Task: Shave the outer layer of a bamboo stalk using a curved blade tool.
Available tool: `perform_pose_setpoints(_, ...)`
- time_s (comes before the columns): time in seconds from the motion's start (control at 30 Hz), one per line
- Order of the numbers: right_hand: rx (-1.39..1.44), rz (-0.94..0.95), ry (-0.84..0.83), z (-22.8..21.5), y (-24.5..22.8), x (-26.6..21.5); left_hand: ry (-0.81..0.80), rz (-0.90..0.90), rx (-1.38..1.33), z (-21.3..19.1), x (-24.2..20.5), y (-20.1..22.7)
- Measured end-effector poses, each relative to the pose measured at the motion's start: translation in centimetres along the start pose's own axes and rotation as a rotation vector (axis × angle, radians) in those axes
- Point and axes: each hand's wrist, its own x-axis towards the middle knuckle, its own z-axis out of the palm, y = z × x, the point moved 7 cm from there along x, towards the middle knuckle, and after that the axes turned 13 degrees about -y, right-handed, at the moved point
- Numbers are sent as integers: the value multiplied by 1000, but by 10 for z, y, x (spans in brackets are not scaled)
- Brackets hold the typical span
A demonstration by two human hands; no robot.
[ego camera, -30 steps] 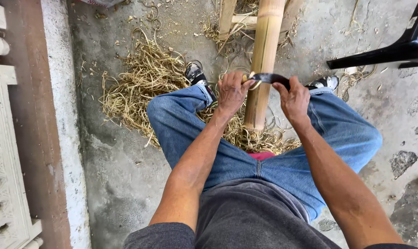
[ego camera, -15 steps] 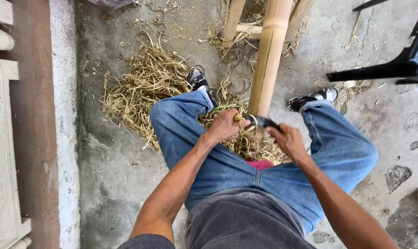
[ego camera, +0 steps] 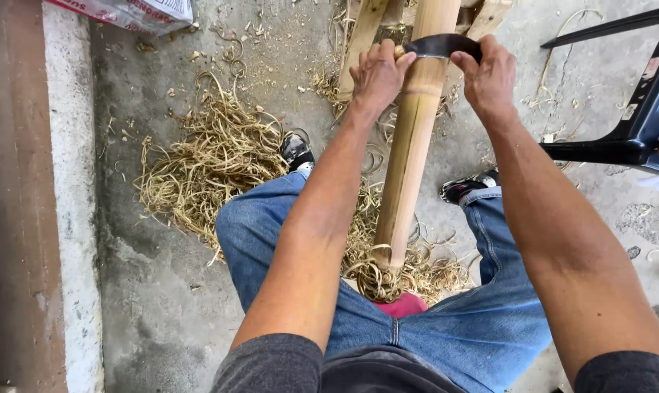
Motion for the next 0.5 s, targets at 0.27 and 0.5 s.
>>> perform_pose_setpoints(0.27, -260, -222, 262, 5, -19, -51, 168, 86, 85, 11, -42, -6)
perform_pose_setpoints(0.5, -79, 29, 46, 12, -40, -110, 105, 107, 94, 24, -105, -12)
